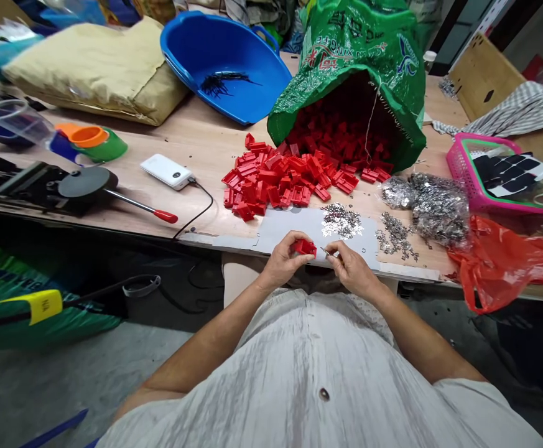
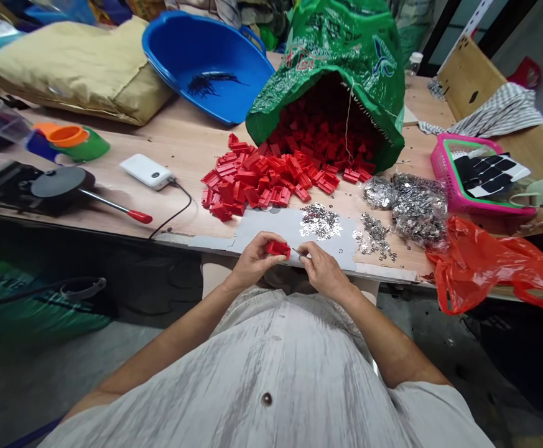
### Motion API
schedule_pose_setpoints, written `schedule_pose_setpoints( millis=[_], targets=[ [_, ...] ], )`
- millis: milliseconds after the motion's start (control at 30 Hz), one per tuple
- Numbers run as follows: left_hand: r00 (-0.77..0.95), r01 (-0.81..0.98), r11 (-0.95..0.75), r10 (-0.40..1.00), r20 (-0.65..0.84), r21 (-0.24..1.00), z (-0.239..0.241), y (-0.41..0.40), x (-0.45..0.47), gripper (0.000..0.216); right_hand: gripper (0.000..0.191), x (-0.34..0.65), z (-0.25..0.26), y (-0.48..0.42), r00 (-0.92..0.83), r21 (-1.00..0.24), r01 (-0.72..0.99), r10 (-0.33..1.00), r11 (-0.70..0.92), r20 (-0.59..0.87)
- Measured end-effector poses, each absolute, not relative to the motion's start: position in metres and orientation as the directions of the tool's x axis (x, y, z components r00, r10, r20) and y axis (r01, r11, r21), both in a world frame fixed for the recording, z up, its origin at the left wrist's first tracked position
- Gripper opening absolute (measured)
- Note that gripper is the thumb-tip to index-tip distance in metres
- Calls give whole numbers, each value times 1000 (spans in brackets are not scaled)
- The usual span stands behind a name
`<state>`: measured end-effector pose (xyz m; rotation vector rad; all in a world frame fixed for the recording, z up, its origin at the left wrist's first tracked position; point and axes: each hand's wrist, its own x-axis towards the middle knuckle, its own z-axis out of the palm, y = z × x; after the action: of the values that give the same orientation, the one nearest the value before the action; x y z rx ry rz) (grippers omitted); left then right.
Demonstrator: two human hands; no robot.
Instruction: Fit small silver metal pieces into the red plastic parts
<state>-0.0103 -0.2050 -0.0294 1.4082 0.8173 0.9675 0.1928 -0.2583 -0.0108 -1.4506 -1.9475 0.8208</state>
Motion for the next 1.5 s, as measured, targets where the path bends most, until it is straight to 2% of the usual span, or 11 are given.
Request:
schedule_pose_setpoints(
  millis=[67, 167, 233, 333, 500, 633, 867, 1200, 1400, 1500],
  targets=[
    [386, -229, 83, 922, 13, 970, -22, -212, -8, 33, 31, 192, -6, -261, -293, -805, 559, 956, 197, 30],
    [414, -435, 337, 898, -147, 835, -8, -222, -3, 25, 42, 190, 4, -264, -345, -808, 550, 939, 211, 11],
    [457, -524, 459, 862, -217, 718, -1, -226, -1, 28, 42, 189, 10, -265, -349, -780, 579, 937, 237, 26],
    [504, -585, 550, 822, -265, 596, 4, -232, 3, 28, 40, 187, 15, -267, -329, -735, 627, 943, 258, 51],
    [488, -637, 606, 795, -360, 476, 7, -239, 8, 11, 38, 185, 17, -267, -305, -685, 669, 947, 289, 102],
    [490, -646, 635, 770, -409, 423, 8, -241, 10, 9, 37, 185, 18, -268, -313, -680, 662, 941, 315, 131],
    [502, -646, 653, 753, -425, 395, 8, -242, 9, 9, 35, 187, 14, -268, -319, -629, 699, 935, 340, 151],
    [499, -629, 665, 743, -446, 402, 2, -246, 8, 10, 34, 185, 5, -267, -315, -623, 692, 929, 364, 193],
    [498, -610, 686, 721, -482, 396, -5, -248, 6, 10, 33, 182, -1, -267, -296, -553, 741, 925, 381, 240],
    [478, -634, 667, 736, -479, 392, -8, -250, 9, 10, 33, 180, -5, -268, -290, -567, 725, 920, 391, 264]
  ],
)
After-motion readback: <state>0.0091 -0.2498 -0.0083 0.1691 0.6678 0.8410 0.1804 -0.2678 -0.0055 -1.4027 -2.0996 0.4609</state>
